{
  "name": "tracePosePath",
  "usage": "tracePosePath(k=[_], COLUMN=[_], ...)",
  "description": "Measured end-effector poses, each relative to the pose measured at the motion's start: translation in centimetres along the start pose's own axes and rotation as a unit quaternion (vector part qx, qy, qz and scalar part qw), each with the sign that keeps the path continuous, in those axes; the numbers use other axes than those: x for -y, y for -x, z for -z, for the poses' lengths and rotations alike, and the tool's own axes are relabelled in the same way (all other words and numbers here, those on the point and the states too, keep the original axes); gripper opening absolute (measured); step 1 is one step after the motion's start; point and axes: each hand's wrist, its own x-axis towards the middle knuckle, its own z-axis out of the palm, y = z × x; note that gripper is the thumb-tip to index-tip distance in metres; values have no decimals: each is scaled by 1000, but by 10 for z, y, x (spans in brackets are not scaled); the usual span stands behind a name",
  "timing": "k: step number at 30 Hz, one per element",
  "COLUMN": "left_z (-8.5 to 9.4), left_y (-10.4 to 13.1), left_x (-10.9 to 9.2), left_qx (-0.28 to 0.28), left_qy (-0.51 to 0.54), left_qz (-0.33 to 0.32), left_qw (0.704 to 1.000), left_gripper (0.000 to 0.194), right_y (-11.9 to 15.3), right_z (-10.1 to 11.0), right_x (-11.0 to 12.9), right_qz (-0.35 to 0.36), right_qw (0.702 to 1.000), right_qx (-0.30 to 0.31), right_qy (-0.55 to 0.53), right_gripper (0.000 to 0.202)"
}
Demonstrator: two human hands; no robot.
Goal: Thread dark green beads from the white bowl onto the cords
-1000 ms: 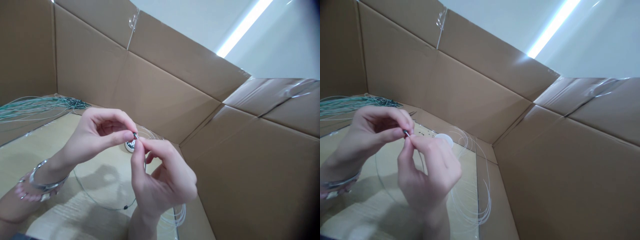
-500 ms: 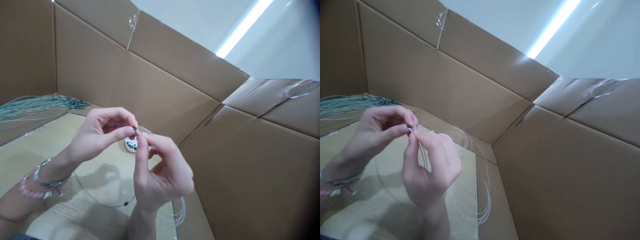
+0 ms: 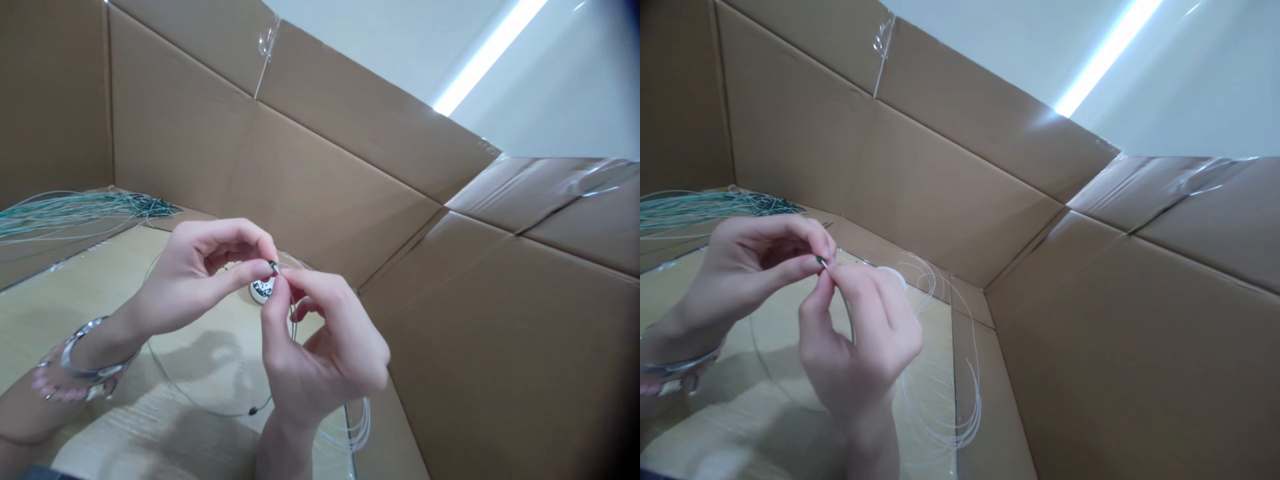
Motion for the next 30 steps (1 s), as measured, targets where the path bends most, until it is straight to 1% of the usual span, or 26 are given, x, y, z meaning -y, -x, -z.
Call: tracePosePath(k=[2,4,7,9,11,14,16,18,21,25,27,30], left_z=[1,3,9,13,16,18,19,19,19,18,18,17], left_y=[0,1,2,2,2,2,1,1,2,4,4,3], left_x=[0,1,-1,-2,-3,-3,-3,-3,-4,-3,-2,-1], left_qx=[3,13,36,52,56,43,39,38,26,-11,-21,-18], left_qy=[-22,-57,-137,-175,-183,-169,-159,-154,-160,-193,-210,-232], left_qz=[-13,-43,-84,-86,-83,-78,-73,-71,-78,-96,-103,-112], left_qw=[1000,997,986,979,978,982,984,985,984,976,972,966], left_gripper=[6,9,12,12,12,13,14,14,14,11,10,10], right_y=[0,0,-1,-1,-1,0,1,3,3,1,-1,-3], right_z=[1,2,6,8,10,11,9,8,5,3,2,0], right_x=[0,0,-1,-1,-3,-8,-11,-12,-11,-9,-8,-8], right_qz=[2,1,-13,-24,-34,-56,-81,-107,-123,-124,-144,-184], right_qw=[1000,1000,998,996,993,988,983,978,975,978,974,962], right_qx=[5,15,56,88,109,113,104,92,94,113,129,163], right_qy=[7,15,9,-3,-22,-85,-130,-154,-157,-127,-116,-121], right_gripper=[16,15,14,13,14,15,15,17,18,14,11,7])
